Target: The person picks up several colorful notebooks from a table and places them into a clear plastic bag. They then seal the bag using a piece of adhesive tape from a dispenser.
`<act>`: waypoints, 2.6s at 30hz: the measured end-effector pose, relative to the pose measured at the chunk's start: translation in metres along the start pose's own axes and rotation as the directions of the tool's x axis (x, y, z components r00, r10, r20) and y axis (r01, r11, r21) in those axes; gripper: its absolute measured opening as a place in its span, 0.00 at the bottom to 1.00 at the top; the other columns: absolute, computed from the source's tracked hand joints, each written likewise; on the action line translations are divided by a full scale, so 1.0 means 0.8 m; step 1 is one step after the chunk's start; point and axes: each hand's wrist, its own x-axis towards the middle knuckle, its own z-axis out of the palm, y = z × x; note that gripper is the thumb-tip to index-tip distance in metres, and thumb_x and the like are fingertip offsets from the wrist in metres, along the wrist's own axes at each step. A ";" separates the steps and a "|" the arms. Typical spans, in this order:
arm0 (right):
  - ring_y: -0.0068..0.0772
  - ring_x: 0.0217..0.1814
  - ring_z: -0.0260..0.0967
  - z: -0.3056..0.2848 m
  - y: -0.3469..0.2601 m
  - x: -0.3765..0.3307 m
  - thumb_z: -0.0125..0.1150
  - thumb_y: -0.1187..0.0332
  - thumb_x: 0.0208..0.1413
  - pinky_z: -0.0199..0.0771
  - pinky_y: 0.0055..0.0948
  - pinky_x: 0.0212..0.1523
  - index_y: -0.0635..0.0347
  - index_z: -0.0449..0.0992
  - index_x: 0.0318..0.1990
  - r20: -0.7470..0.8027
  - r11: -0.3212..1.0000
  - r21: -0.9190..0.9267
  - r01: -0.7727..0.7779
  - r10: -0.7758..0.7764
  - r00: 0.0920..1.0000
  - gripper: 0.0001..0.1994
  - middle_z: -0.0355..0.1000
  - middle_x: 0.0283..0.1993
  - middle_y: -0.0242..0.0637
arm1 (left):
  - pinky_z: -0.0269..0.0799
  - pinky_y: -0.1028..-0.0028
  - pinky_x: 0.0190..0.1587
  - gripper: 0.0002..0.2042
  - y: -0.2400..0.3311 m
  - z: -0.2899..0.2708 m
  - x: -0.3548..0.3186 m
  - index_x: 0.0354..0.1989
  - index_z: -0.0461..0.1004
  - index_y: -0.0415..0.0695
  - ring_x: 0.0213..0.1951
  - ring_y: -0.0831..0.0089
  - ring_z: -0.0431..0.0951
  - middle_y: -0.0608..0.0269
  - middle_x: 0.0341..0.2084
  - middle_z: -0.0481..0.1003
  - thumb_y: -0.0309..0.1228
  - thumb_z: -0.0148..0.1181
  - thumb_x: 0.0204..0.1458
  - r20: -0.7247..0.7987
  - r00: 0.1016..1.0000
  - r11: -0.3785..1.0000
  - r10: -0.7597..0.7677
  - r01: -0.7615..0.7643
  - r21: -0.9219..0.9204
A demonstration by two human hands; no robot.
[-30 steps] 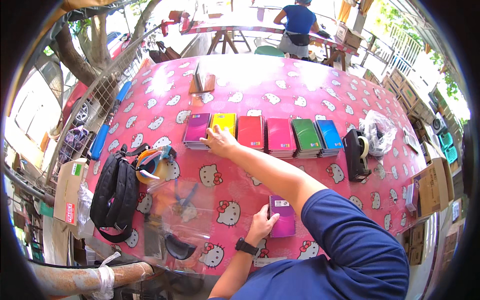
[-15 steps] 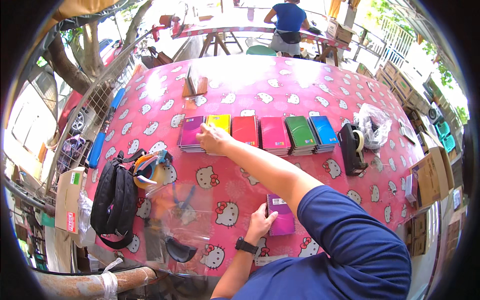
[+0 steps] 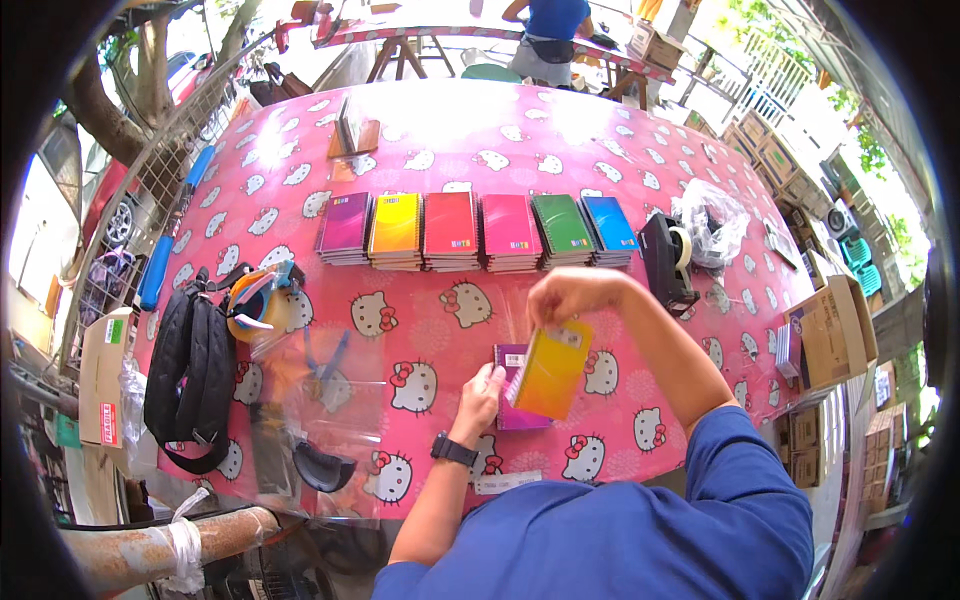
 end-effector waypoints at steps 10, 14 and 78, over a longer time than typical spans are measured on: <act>0.41 0.43 0.69 0.027 0.038 0.131 0.59 0.73 0.40 0.69 0.38 0.43 0.62 0.74 0.34 -0.535 0.753 -0.656 -0.052 -0.416 0.736 0.10 0.72 0.35 0.38 | 0.72 0.70 0.41 0.23 0.052 -0.008 -0.020 0.46 0.68 0.35 0.38 0.66 0.78 0.52 0.35 0.77 0.33 0.65 0.41 -0.018 0.998 0.959 -0.053 0.056 0.277; 0.40 0.49 0.65 0.024 0.046 0.195 0.58 0.69 0.42 0.65 0.40 0.49 0.60 0.73 0.34 -0.669 0.537 -0.743 -0.399 -0.599 0.439 0.09 0.70 0.40 0.34 | 0.72 0.72 0.41 0.23 0.064 -0.001 -0.020 0.46 0.67 0.33 0.37 0.72 0.77 0.54 0.34 0.76 0.31 0.64 0.42 -0.005 0.995 0.958 -0.096 0.094 0.270; 0.47 0.48 0.62 0.051 0.092 0.009 0.66 0.59 0.43 0.65 0.41 0.48 0.61 0.73 0.39 -0.874 0.748 -0.484 -0.454 -0.390 0.289 0.19 0.68 0.42 0.43 | 0.69 0.75 0.45 0.21 0.041 -0.018 -0.009 0.47 0.63 0.34 0.40 0.76 0.73 0.58 0.40 0.73 0.33 0.61 0.50 0.143 0.985 0.982 -0.099 0.119 -0.146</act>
